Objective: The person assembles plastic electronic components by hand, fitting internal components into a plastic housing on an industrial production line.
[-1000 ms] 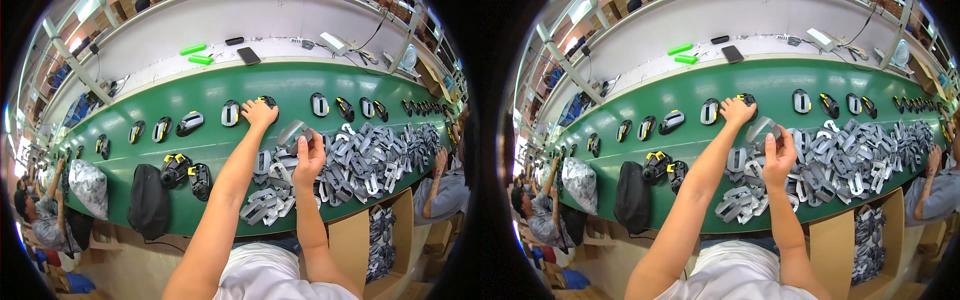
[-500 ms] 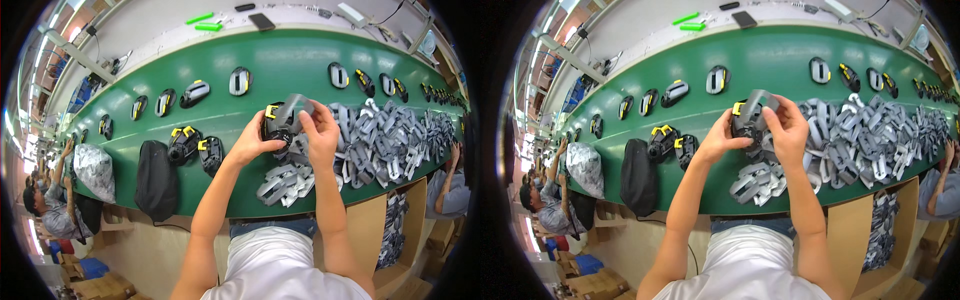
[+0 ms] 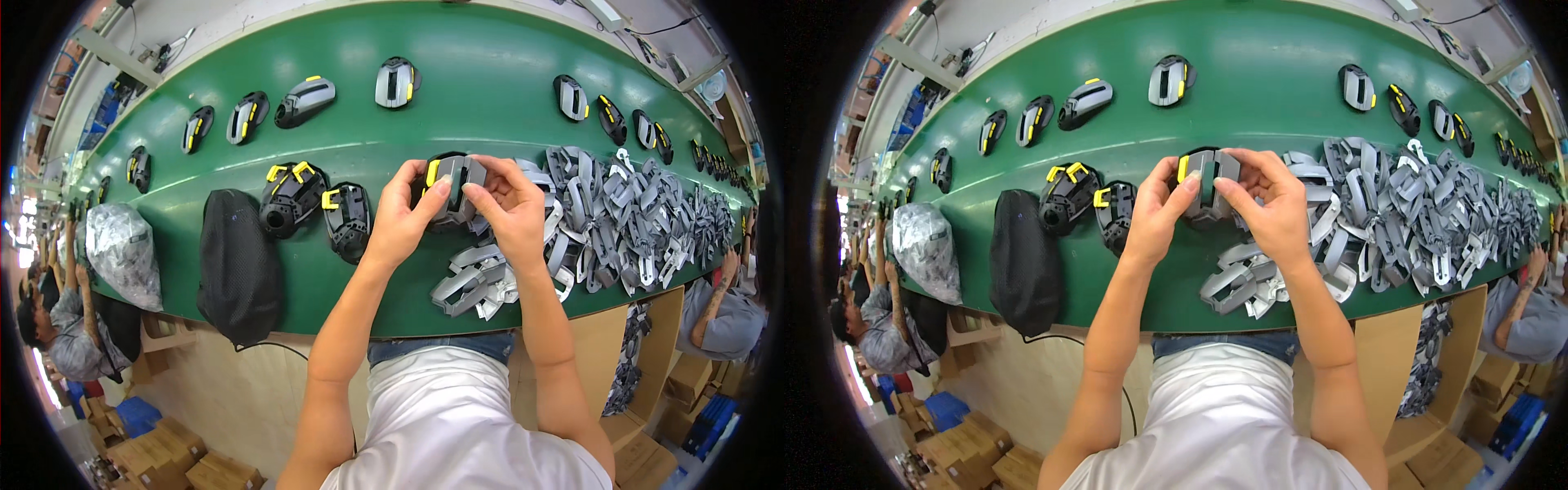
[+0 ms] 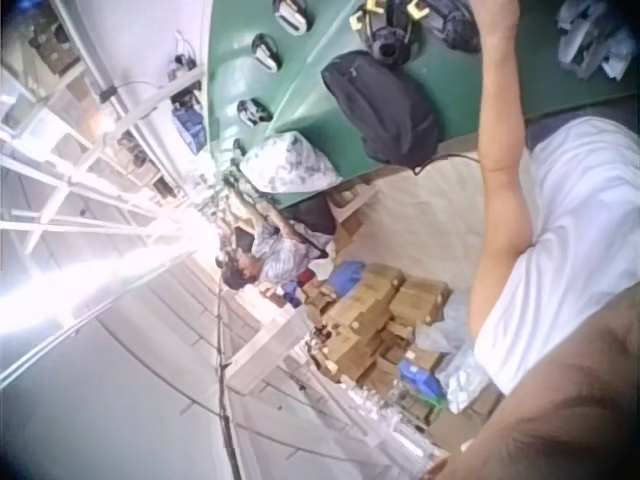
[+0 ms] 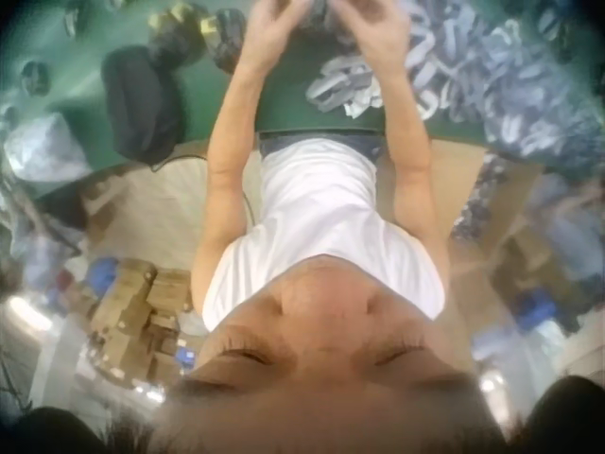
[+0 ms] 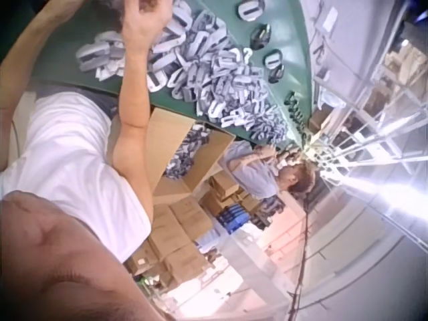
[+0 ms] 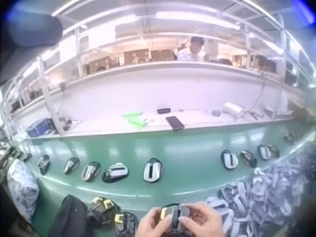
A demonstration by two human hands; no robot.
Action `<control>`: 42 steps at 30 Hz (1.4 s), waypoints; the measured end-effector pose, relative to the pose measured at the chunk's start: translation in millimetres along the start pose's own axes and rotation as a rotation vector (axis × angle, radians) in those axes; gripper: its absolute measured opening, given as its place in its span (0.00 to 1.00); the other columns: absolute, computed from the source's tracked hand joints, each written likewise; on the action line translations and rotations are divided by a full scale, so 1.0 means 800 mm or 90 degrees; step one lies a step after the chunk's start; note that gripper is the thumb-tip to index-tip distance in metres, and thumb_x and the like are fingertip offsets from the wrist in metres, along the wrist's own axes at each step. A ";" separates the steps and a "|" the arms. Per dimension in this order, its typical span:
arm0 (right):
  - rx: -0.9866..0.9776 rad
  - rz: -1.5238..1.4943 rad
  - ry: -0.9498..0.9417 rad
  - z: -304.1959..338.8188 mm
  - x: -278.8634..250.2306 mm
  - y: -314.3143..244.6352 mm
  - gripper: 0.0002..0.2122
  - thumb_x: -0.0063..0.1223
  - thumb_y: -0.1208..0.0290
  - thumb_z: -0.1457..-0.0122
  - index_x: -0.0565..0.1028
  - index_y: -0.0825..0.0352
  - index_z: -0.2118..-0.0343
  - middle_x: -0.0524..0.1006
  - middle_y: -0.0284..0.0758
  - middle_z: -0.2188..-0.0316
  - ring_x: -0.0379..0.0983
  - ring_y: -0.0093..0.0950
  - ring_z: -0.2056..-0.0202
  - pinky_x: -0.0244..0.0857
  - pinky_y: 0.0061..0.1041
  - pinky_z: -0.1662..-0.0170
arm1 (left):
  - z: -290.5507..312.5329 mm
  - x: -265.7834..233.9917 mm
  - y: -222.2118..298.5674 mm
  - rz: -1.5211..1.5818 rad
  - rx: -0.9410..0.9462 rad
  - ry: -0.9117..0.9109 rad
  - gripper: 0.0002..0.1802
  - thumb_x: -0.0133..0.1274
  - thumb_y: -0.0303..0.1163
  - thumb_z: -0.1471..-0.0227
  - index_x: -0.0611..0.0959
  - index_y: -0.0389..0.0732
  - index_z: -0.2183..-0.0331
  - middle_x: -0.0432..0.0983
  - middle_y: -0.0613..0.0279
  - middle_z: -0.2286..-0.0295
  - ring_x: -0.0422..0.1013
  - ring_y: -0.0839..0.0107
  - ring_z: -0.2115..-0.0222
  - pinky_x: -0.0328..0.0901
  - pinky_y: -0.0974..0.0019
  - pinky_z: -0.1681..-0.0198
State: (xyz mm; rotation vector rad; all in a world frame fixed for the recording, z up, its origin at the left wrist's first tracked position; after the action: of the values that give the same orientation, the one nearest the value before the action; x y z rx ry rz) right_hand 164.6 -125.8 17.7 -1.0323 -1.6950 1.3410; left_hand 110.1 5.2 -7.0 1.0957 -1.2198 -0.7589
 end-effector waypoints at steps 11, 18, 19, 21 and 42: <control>0.135 -0.152 -0.092 0.002 0.023 0.018 0.15 0.57 0.73 0.47 0.71 0.71 0.57 0.73 0.33 0.63 0.68 0.16 0.65 0.64 0.16 0.66 | 0.003 -0.008 0.008 -0.053 0.067 0.057 0.15 0.55 0.36 0.50 0.74 0.33 0.68 0.72 0.65 0.75 0.66 0.82 0.74 0.62 0.77 0.71; 0.175 -0.161 -0.117 0.007 0.020 0.025 0.13 0.56 0.72 0.46 0.72 0.72 0.60 0.75 0.30 0.72 0.69 0.15 0.71 0.63 0.14 0.66 | 0.011 -0.004 0.024 -0.211 0.203 0.101 0.14 0.55 0.34 0.51 0.75 0.32 0.70 0.73 0.62 0.80 0.67 0.80 0.79 0.63 0.74 0.74; 0.174 -0.162 -0.116 0.008 0.019 0.025 0.13 0.56 0.72 0.46 0.72 0.72 0.60 0.75 0.30 0.72 0.69 0.15 0.71 0.63 0.14 0.66 | 0.012 -0.003 0.022 -0.198 0.196 0.098 0.14 0.55 0.35 0.50 0.75 0.32 0.70 0.74 0.62 0.79 0.67 0.79 0.79 0.63 0.74 0.74; 0.166 -0.163 -0.112 0.009 0.016 0.023 0.13 0.57 0.72 0.46 0.72 0.72 0.60 0.75 0.31 0.70 0.69 0.16 0.70 0.63 0.15 0.65 | 0.013 -0.001 0.020 -0.186 0.190 0.094 0.14 0.54 0.35 0.49 0.75 0.32 0.69 0.74 0.62 0.79 0.67 0.79 0.78 0.63 0.74 0.74; 0.150 -0.147 -0.115 0.005 0.007 0.018 0.11 0.52 0.66 0.43 0.75 0.72 0.69 0.74 0.27 0.77 0.67 0.14 0.74 0.60 0.14 0.68 | 0.026 0.016 0.043 -0.422 0.385 0.109 0.15 0.58 0.33 0.56 0.74 0.32 0.69 0.72 0.55 0.80 0.70 0.64 0.82 0.64 0.69 0.79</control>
State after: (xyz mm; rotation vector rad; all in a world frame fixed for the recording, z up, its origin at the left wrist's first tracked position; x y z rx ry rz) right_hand 160.7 -120.5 3.1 -0.5784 -1.6772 1.4728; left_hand 89.7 -0.4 29.3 2.0806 -0.9529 -0.7744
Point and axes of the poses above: each hand's wrist, its own z-axis away from the middle knuckle, its own x-axis out of the palm, y = z × x, the point moved 8 cm from there along -z, towards the middle knuckle
